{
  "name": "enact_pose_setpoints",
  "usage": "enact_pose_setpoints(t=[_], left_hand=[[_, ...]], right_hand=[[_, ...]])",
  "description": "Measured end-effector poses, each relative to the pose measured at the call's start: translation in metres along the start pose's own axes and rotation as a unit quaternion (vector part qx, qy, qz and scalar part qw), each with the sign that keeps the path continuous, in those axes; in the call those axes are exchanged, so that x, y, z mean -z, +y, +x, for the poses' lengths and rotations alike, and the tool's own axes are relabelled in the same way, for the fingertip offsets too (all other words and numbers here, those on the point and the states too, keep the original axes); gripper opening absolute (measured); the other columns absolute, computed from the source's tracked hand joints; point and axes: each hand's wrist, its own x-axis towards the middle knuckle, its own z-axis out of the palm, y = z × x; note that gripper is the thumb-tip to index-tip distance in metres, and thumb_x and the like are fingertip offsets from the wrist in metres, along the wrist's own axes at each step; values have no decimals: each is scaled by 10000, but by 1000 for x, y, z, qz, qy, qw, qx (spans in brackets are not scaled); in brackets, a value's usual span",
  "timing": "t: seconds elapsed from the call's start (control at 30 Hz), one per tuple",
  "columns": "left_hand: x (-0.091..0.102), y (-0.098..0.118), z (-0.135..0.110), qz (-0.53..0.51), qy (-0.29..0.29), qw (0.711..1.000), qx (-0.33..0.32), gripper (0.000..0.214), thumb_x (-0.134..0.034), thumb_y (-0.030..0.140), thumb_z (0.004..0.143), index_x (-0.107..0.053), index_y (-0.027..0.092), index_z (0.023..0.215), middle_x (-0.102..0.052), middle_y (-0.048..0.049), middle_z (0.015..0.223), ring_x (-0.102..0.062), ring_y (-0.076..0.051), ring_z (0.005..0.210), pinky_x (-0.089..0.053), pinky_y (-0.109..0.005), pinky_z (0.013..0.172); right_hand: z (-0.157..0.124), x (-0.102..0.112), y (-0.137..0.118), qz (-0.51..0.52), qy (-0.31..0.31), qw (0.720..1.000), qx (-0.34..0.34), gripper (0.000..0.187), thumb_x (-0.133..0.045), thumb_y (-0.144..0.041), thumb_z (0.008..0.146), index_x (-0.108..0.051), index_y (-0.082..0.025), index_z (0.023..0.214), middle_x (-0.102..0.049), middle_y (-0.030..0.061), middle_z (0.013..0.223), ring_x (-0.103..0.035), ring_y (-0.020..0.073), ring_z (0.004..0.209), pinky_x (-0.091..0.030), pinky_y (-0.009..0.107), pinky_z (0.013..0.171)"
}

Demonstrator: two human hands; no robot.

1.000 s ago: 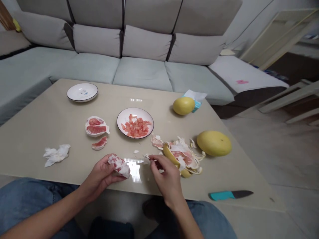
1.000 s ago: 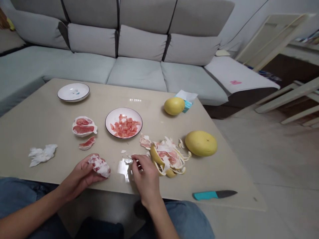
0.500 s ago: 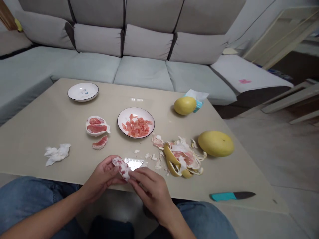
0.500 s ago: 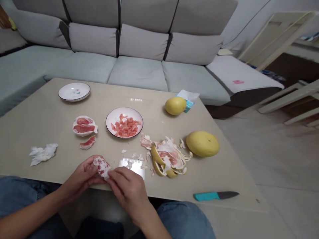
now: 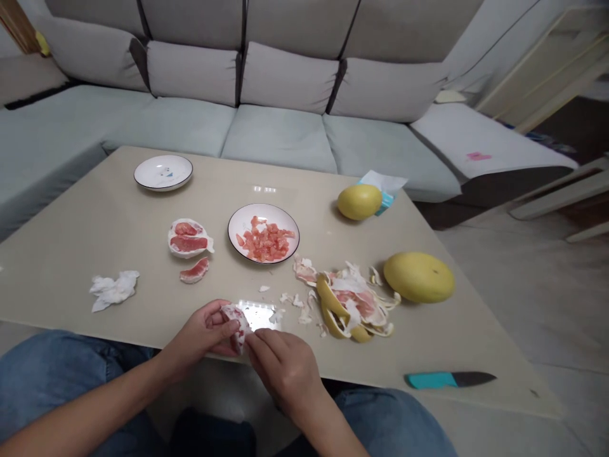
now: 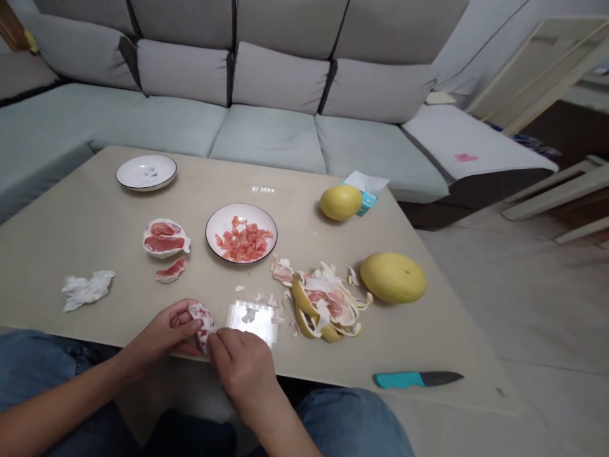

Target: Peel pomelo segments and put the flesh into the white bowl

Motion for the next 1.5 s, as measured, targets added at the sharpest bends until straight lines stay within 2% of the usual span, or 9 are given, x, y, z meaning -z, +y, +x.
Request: enact_pose_setpoints(t=[0.13, 0.23, 0.37, 0.47, 0.53, 0.67, 0.77, 1.0, 1.5], left_hand=[[3, -3, 2, 8, -10, 1000, 11, 303, -770, 355, 723, -617, 183, 919, -691, -41, 864, -667, -184, 726, -573, -312, 639], [1, -3, 0, 4, -27, 1000, 11, 283, -768, 332, 733, -618, 168, 909, -686, -47, 848, -662, -179, 720, -573, -310, 640], [-2, 1, -5, -27, -38, 999, -8, 260, -742, 291, 773, -615, 162, 961, -686, -64, 887, -660, -182, 770, -574, -331, 697], [-1, 5, -8, -55, -22, 998, -26, 280, -748, 264, 773, -607, 165, 994, -677, -67, 919, -653, -177, 807, -564, -344, 759], [0, 7, -8, -70, -16, 997, -40, 320, -767, 254, 754, -600, 167, 1013, -672, -71, 940, -647, -182, 834, -555, -350, 785], [2, 8, -8, -77, -33, 993, -87, 356, -805, 256, 708, -616, 163, 994, -659, -68, 964, -634, -175, 853, -522, -300, 799], [3, 7, -7, -75, -42, 989, -118, 346, -825, 241, 683, -634, 174, 963, -650, -45, 958, -637, -171, 875, -490, -252, 796], [6, 2, -6, -74, -75, 988, -116, 338, -824, 252, 688, -632, 201, 961, -671, -34, 945, -647, -195, 920, -476, -275, 818], [6, -2, -2, -56, -66, 988, -128, 370, -833, 243, 673, -626, 186, 974, -708, -83, 1048, -664, -224, 955, -492, -319, 855]], right_hand=[[-1, -8, -5, -14, 6, 1000, -20, 148, -507, -117, 893, -627, -180, 835, -654, 44, 647, -587, 163, 546, -409, 258, 502], [1, -6, -4, 71, -3, 995, -72, 128, -525, -114, 846, -625, -188, 815, -643, 33, 671, -581, 146, 567, -430, 234, 519], [5, 5, 2, 229, 29, 953, -198, 121, -542, -110, 778, -586, -198, 706, -604, 1, 655, -571, 122, 574, -456, 210, 533], [8, 11, 9, 300, 52, 915, -265, 135, -526, -110, 798, -631, -195, 798, -629, -1, 668, -595, 125, 577, -491, 217, 548], [7, 12, 14, 315, 65, 905, -280, 174, -503, -116, 833, -657, -197, 848, -657, 12, 702, -624, 137, 613, -514, 232, 572], [4, 11, 23, 262, 102, 911, -302, 196, -499, -148, 884, -686, -201, 870, -685, 64, 866, -657, 176, 769, -543, 275, 646], [4, 11, 22, 260, 105, 914, -293, 153, -559, -179, 890, -700, -213, 939, -693, 73, 917, -660, 188, 811, -557, 293, 674], [5, 7, 3, 323, 70, 929, -164, 196, -660, -102, 841, -681, -216, 1000, -674, 62, 912, -642, 172, 815, -539, 278, 711], [-3, -4, -1, 224, 29, 965, -134, 118, -474, -99, 906, -554, -184, 892, -585, 67, 811, -546, 180, 718, -442, 277, 618]])
